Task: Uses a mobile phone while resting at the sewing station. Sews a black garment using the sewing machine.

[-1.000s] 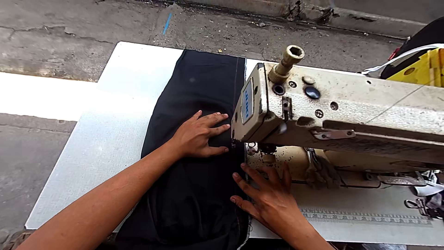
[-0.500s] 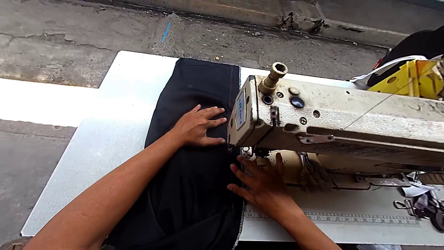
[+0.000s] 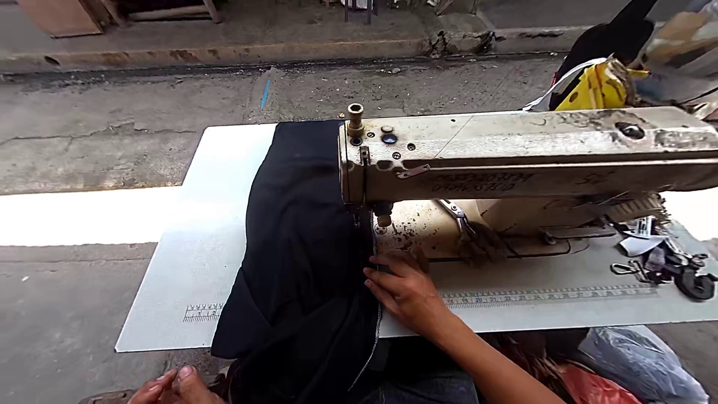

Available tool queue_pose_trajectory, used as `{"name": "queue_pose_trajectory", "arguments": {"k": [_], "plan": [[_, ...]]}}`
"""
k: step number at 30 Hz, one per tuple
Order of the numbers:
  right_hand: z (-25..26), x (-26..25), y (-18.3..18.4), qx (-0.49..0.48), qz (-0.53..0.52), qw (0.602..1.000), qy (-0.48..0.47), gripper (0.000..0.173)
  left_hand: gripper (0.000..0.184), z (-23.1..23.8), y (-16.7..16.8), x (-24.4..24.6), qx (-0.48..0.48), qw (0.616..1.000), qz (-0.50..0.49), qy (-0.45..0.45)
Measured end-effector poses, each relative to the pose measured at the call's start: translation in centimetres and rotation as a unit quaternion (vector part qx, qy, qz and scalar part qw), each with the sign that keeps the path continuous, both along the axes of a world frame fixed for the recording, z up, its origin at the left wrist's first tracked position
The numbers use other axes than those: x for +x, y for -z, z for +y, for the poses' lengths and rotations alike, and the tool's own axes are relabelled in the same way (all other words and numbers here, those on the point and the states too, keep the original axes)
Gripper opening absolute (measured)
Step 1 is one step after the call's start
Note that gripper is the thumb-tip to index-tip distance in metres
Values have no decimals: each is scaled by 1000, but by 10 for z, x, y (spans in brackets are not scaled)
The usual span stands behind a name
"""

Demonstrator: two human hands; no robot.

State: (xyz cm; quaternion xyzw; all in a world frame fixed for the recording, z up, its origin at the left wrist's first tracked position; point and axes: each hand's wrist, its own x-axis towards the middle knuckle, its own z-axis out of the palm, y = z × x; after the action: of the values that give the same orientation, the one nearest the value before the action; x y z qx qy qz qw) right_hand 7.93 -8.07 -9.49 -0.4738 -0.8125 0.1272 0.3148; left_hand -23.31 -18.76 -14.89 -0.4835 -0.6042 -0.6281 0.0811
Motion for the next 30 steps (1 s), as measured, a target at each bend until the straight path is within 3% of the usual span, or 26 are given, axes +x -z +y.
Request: {"name": "queue_pose_trajectory", "arguments": {"k": [1,2,4,5,6,8,9,11,13,15,16,18,20,22,24,26,28,30], "plan": [[-10,-2,1,-2,-1,1000,-2,21,24,-17,16,-3,-89,989,-109,-54],[-18,-2,3,-9,-16,1000,-6,23,39,-31,29,-8,-210,956,-200,-42],[-24,0,5,-16,-46,999,-11,27,65,-40,38,-11,-358,895,-248,99],[-23,1,4,-19,-53,998,-13,28,73,-37,33,-3,-382,881,-229,159],[-24,2,3,-26,-58,998,-16,29,68,-36,26,8,-385,871,-229,201],[-24,5,0,-43,-67,997,-24,30,35,-37,16,18,-368,844,-286,264],[-23,7,-1,-44,-69,996,-27,29,28,-37,7,15,-359,833,-308,286],[-22,12,-5,-42,-81,995,-31,28,36,-26,-31,-1,-320,844,-307,301],[-22,14,-10,-68,-108,991,-36,29,33,4,-84,-26,-260,903,-226,258],[-19,12,-15,-87,-136,986,-47,29,30,48,-121,-66,-163,976,-20,144],[-18,10,-17,-85,-149,984,-50,29,40,79,-138,-87,-116,985,97,84],[-18,3,-17,-79,-163,982,-55,29,55,130,-177,-90,-158,950,269,-15],[-21,1,-15,-49,-163,984,-51,27,54,153,-192,-47,-269,907,325,-2],[-20,2,-13,-37,-142,988,-48,26,41,154,-161,17,-241,886,390,62],[-20,2,-11,-55,-118,990,-49,27,24,141,-106,81,-195,848,430,242],[-23,8,-5,-40,-87,995,-41,25,28,133,-65,120,-280,787,381,396],[-24,35,-5,12,-71,997,35,22,30,135,-52,131,-368,757,304,446],[-19,84,-8,30,-106,981,158,22,25,137,-51,129,-378,773,253,441]]}}
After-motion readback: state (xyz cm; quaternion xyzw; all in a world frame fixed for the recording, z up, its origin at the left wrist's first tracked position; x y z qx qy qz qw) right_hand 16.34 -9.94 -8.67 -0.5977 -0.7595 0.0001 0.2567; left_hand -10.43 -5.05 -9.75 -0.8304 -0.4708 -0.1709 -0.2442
